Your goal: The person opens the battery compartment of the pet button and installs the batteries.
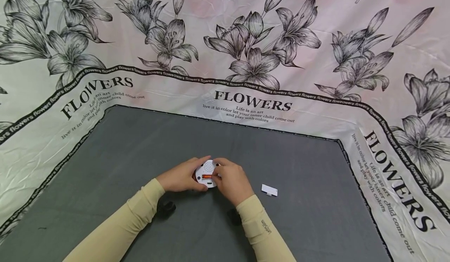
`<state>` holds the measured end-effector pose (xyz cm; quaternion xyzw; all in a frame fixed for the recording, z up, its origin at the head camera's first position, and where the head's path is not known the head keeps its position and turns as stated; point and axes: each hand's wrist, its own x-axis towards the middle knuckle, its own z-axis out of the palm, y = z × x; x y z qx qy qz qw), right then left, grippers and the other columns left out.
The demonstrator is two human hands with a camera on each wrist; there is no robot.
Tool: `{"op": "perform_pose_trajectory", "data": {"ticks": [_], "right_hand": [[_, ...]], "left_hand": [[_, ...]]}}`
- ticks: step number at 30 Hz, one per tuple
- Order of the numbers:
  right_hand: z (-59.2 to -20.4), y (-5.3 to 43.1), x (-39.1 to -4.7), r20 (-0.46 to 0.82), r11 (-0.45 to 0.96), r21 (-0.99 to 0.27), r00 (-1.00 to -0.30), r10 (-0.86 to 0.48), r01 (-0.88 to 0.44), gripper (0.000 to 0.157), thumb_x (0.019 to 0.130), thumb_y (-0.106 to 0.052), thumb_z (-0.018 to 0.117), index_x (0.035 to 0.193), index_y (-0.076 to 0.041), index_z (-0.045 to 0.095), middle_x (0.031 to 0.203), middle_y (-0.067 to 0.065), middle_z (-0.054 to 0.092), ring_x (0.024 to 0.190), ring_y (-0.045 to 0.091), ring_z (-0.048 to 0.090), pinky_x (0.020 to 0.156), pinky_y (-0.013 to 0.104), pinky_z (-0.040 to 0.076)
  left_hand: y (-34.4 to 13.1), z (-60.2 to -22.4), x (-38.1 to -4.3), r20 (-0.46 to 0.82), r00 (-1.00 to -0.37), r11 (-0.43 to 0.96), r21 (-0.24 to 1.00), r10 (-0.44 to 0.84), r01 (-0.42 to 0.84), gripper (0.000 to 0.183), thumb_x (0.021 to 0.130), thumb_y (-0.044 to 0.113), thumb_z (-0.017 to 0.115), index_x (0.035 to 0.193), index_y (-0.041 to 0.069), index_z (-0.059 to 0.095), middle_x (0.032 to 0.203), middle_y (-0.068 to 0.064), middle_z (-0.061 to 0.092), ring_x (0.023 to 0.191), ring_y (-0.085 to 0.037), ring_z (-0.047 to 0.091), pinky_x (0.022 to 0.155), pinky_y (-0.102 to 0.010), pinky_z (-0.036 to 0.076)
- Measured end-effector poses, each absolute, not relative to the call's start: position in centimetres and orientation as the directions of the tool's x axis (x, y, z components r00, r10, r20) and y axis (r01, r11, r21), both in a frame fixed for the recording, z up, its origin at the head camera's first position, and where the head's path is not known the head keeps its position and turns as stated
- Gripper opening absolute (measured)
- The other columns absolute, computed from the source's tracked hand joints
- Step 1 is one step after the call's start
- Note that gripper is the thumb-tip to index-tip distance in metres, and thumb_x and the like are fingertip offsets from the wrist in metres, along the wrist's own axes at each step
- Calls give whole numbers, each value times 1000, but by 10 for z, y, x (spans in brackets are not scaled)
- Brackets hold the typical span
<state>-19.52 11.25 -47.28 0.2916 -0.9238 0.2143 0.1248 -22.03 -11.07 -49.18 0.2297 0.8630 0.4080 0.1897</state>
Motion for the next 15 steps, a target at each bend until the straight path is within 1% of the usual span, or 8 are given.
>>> {"op": "perform_pose_trajectory", "data": {"ticks": [4, 9, 11, 13, 15], "right_hand": [[-474, 115, -194, 343, 746, -339, -814, -469, -573, 11, 87, -7, 90, 86, -15, 83, 133, 11, 76, 104, 27, 79, 80, 40, 63], [-474, 124, -194, 336, 766, -339, -831, -443, -545, 5, 95, -17, 85, 99, -18, 82, 136, 8, 75, 103, 26, 79, 83, 43, 63], [-474, 130, -194, 337, 783, -322, -838, -430, -531, 8, 97, -21, 83, 105, -19, 82, 134, 7, 76, 108, 26, 78, 89, 45, 63], [-473, 137, -194, 334, 801, -306, -846, -415, -514, 10, 98, -21, 83, 107, -19, 81, 127, 5, 78, 111, 26, 77, 92, 47, 62], [-473, 144, -194, 326, 822, -285, -856, -401, -493, 11, 97, -21, 84, 107, -19, 82, 119, 2, 79, 107, 24, 75, 89, 46, 61]], "left_hand": [[-111, -494, -221, -150, -821, 562, 794, 552, 233, 105, 92, 36, 87, 174, 14, 26, 149, -13, 55, 101, -17, 59, 86, -34, 51], [-111, -495, -222, -164, -821, 563, 798, 547, 216, 105, 91, 36, 88, 174, 17, 26, 145, -11, 55, 99, -17, 60, 84, -33, 53], [-112, -494, -222, -165, -822, 566, 796, 544, 215, 105, 91, 36, 88, 174, 18, 26, 147, -11, 54, 100, -17, 61, 85, -33, 53], [-112, -494, -222, -160, -826, 568, 793, 541, 218, 105, 90, 37, 89, 173, 18, 28, 147, -11, 54, 104, -17, 60, 88, -34, 52], [-113, -493, -222, -159, -829, 574, 789, 536, 219, 105, 90, 37, 89, 173, 18, 29, 148, -10, 54, 107, -16, 59, 92, -35, 52]]}}
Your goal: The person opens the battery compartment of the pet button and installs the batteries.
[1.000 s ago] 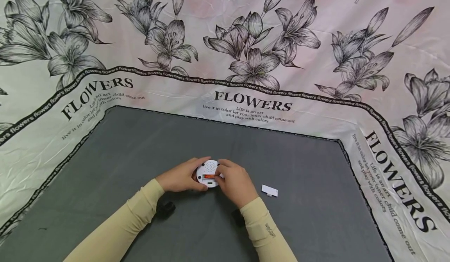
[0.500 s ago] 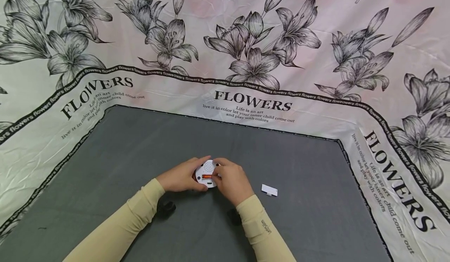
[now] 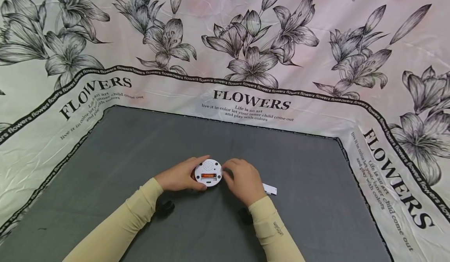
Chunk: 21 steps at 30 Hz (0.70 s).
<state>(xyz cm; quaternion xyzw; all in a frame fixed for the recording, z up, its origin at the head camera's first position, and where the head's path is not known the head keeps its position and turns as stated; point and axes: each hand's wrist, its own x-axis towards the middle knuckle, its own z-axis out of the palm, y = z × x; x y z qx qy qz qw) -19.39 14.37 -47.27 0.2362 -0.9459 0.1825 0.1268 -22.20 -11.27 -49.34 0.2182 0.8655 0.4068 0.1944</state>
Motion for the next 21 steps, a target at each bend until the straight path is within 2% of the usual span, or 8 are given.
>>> {"op": "perform_pose_trajectory", "data": {"ticks": [5, 12, 21], "right_hand": [[-477, 161, -191, 295, 860, -247, -880, -372, -446, 13, 95, -20, 86, 107, -19, 83, 103, -1, 79, 88, 16, 65, 75, 38, 56], [-486, 184, -186, 282, 868, -218, -880, -381, -446, 12, 92, -17, 88, 102, -17, 83, 97, -1, 78, 91, 21, 69, 83, 43, 57], [-490, 196, -187, 273, 880, -202, -887, -372, -431, 10, 89, -16, 90, 96, -17, 83, 91, -1, 76, 84, 21, 66, 78, 44, 56]], "left_hand": [[-115, -495, -222, -159, -837, 583, 784, 523, 216, 106, 88, 37, 90, 173, 19, 30, 148, -9, 54, 110, -16, 58, 96, -36, 50], [-116, -494, -220, -169, -842, 587, 784, 512, 200, 105, 88, 38, 90, 173, 23, 30, 147, -6, 55, 111, -15, 58, 96, -36, 50], [-111, -495, -222, -160, -837, 584, 783, 523, 215, 106, 88, 39, 90, 173, 22, 31, 147, -6, 55, 112, -15, 58, 97, -36, 50]]}}
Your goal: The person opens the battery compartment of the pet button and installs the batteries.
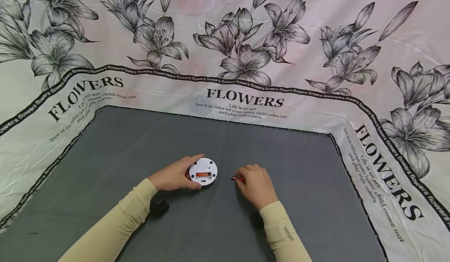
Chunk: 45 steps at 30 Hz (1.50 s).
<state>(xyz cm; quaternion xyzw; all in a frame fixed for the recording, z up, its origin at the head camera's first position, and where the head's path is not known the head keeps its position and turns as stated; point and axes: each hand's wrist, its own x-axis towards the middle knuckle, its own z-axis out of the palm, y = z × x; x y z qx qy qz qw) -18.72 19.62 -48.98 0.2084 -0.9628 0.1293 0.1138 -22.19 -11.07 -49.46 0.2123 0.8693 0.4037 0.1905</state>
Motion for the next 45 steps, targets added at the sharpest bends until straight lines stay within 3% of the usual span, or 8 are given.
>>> {"op": "perform_pose_trajectory", "data": {"ticks": [20, 28, 36, 45], "right_hand": [[-485, 184, -193, 367, 848, -175, -832, -416, -501, 11, 87, -14, 92, 89, -17, 82, 79, -3, 70, 75, 16, 62, 73, 40, 54], [-461, 147, -192, 429, 769, -170, -748, -506, -617, 13, 86, -12, 92, 92, -17, 82, 84, -5, 72, 80, 18, 66, 84, 42, 57], [-463, 110, -190, 412, 699, -140, -683, -602, -701, 15, 85, -12, 94, 91, -18, 82, 86, -7, 73, 83, 15, 66, 97, 43, 56], [-470, 98, -188, 411, 683, -122, -663, -626, -720, 17, 84, -10, 94, 95, -17, 84, 96, -4, 79, 92, 20, 70, 105, 50, 55]], "left_hand": [[-112, -492, -222, -155, -836, 569, 795, 527, 211, 105, 88, 36, 91, 173, 20, 31, 148, -8, 55, 112, -16, 58, 96, -35, 50], [-114, -493, -223, -166, -840, 576, 793, 517, 198, 104, 88, 37, 91, 173, 22, 31, 150, -9, 54, 110, -16, 59, 94, -35, 51], [-115, -495, -223, -152, -826, 547, 810, 544, 211, 105, 90, 35, 89, 173, 18, 28, 150, -11, 53, 107, -17, 59, 88, -33, 53], [-116, -494, -224, -142, -812, 522, 824, 565, 220, 103, 91, 32, 85, 174, 15, 26, 154, -14, 51, 106, -19, 57, 86, -34, 52]]}}
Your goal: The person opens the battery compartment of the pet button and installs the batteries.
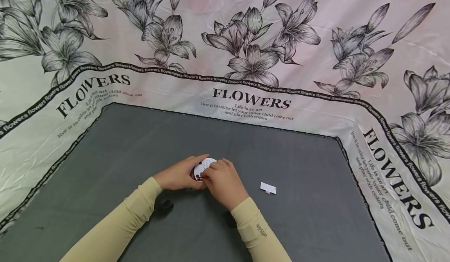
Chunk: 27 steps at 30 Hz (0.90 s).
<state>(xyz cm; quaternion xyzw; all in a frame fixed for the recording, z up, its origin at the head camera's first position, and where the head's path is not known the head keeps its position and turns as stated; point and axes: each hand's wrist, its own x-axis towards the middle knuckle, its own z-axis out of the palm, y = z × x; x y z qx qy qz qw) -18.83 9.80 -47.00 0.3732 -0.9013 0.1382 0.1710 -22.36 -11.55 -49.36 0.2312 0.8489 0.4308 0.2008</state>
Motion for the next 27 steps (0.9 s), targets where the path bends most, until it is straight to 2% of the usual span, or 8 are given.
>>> {"op": "perform_pose_trajectory", "data": {"ticks": [9, 15, 17, 23, 27], "right_hand": [[-475, 105, -190, 435, 680, -140, -662, -611, -720, 14, 85, -13, 94, 95, -17, 85, 94, -4, 78, 92, 19, 70, 101, 44, 56], [-475, 109, -189, 426, 725, -167, -712, -558, -668, 10, 88, -20, 92, 92, -20, 83, 92, -4, 73, 92, 19, 66, 96, 44, 55], [-475, 106, -189, 416, 742, -197, -740, -529, -641, 10, 91, -23, 90, 91, -20, 81, 100, 0, 73, 98, 22, 66, 94, 45, 56], [-478, 96, -189, 384, 760, -296, -801, -460, -579, 18, 95, -27, 86, 84, -19, 74, 140, 18, 68, 132, 38, 63, 100, 52, 58], [-478, 92, -189, 362, 766, -333, -825, -434, -550, 19, 94, -25, 87, 83, -17, 74, 139, 20, 69, 123, 38, 69, 92, 50, 60]], "left_hand": [[-113, -492, -223, -139, -812, 535, 811, 566, 234, 102, 92, 32, 85, 173, 14, 27, 152, -14, 52, 106, -18, 57, 85, -32, 52], [-114, -491, -223, -125, -815, 531, 812, 565, 243, 103, 91, 33, 88, 173, 13, 28, 148, -14, 55, 104, -18, 59, 86, -34, 53], [-114, -490, -224, -120, -816, 529, 812, 566, 247, 103, 91, 33, 87, 173, 12, 29, 147, -14, 55, 103, -18, 59, 86, -34, 53], [-115, -492, -224, -123, -810, 524, 815, 573, 247, 101, 90, 24, 84, 173, 12, 27, 143, -15, 55, 98, -19, 58, 82, -32, 52], [-114, -493, -224, -133, -807, 529, 813, 576, 244, 104, 90, 22, 84, 174, 12, 24, 144, -14, 55, 96, -18, 58, 79, -30, 52]]}}
